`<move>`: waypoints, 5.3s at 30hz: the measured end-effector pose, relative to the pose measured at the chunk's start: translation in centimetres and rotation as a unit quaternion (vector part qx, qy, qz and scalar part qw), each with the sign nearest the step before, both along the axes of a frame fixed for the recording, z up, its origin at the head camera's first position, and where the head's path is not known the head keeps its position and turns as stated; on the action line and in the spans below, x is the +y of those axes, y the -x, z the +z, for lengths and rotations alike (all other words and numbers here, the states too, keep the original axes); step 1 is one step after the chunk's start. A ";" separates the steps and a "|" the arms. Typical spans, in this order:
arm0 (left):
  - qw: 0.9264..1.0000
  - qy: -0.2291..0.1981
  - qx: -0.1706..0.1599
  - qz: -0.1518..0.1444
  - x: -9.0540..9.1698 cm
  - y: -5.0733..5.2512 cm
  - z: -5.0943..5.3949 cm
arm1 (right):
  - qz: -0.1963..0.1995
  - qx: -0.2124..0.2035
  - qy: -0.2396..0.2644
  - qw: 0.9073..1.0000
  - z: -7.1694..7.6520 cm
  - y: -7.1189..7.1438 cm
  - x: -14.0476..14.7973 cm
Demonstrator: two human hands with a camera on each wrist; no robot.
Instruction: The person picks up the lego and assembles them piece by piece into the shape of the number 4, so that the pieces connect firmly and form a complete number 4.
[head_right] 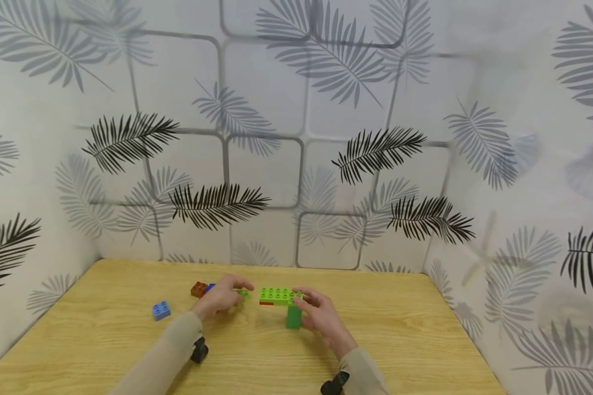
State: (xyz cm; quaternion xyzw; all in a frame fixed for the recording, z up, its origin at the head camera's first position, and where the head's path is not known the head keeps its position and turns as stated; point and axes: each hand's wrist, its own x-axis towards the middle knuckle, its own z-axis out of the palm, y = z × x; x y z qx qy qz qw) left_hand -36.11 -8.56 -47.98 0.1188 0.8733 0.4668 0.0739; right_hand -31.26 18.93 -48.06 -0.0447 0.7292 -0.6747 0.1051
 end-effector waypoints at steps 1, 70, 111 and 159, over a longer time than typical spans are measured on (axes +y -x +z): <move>1.000 0.010 0.000 -0.001 0.0 0.0 0.0 | 0.001 0.000 0.000 1.000 0.0 0.0 0.0; 0.992 0.061 -0.004 -0.115 -0.6 -1.2 0.8 | -0.005 0.000 0.007 1.000 -0.3 0.0 -0.1; 0.973 -0.115 0.187 -0.071 5.8 -3.0 1.7 | 0.002 -0.002 0.020 1.000 -0.3 0.1 0.0; 0.976 0.004 0.177 -0.125 7.5 -2.8 3.2 | 0.055 0.046 -0.033 0.997 -1.0 0.6 0.3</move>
